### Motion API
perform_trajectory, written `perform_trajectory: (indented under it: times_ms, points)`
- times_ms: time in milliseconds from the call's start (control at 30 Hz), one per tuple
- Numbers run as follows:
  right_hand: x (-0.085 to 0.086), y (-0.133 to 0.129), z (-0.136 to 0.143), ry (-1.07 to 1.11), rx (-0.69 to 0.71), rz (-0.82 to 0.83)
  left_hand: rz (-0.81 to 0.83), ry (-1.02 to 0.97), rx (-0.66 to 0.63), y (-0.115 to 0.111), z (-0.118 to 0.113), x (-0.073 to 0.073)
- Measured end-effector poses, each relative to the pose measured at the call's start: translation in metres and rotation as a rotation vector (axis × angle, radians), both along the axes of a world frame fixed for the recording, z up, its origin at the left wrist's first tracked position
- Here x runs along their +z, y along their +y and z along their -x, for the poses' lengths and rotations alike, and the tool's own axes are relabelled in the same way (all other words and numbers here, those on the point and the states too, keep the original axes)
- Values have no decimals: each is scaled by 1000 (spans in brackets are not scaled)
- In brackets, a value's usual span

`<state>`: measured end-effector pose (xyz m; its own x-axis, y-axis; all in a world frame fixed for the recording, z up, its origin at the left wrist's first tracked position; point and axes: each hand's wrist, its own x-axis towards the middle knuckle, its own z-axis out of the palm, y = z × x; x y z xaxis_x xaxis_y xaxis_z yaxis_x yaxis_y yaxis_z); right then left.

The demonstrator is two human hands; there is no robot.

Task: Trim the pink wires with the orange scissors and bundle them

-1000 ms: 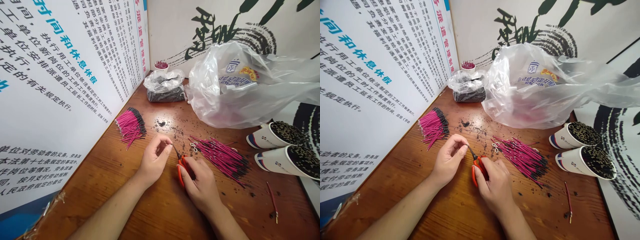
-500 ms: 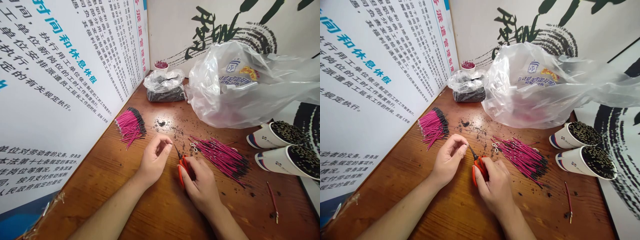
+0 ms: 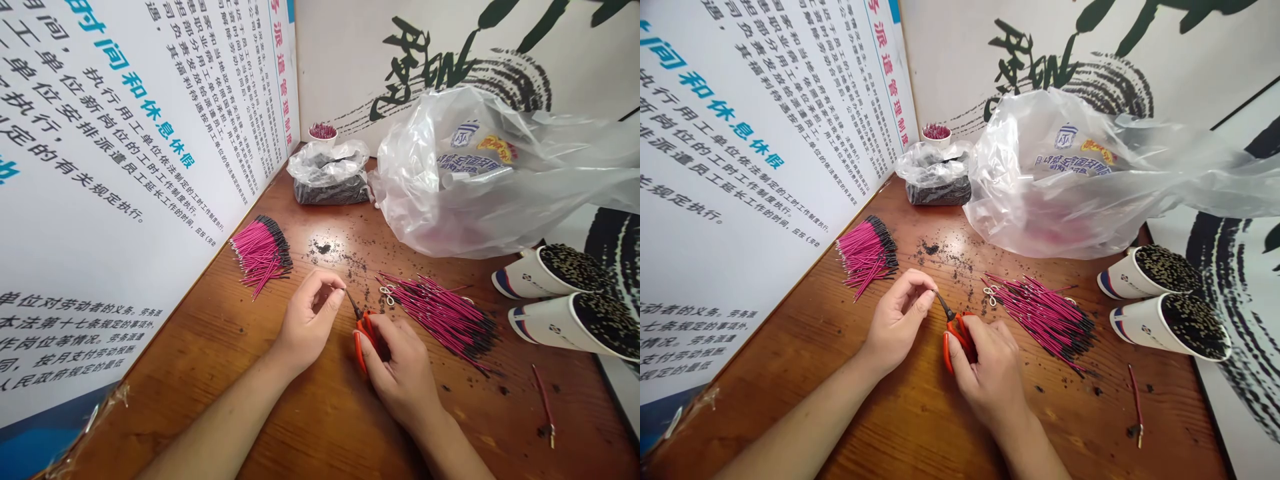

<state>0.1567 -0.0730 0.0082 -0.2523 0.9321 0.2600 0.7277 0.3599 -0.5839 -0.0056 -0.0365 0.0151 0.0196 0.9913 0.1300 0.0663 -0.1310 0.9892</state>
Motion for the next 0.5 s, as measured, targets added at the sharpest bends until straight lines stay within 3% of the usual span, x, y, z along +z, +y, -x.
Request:
perform_trajectory:
  times_ms: [500]
  points:
    - [-3,-2,-2,-4,-17,12,4,20,-3,-1,1,-2]
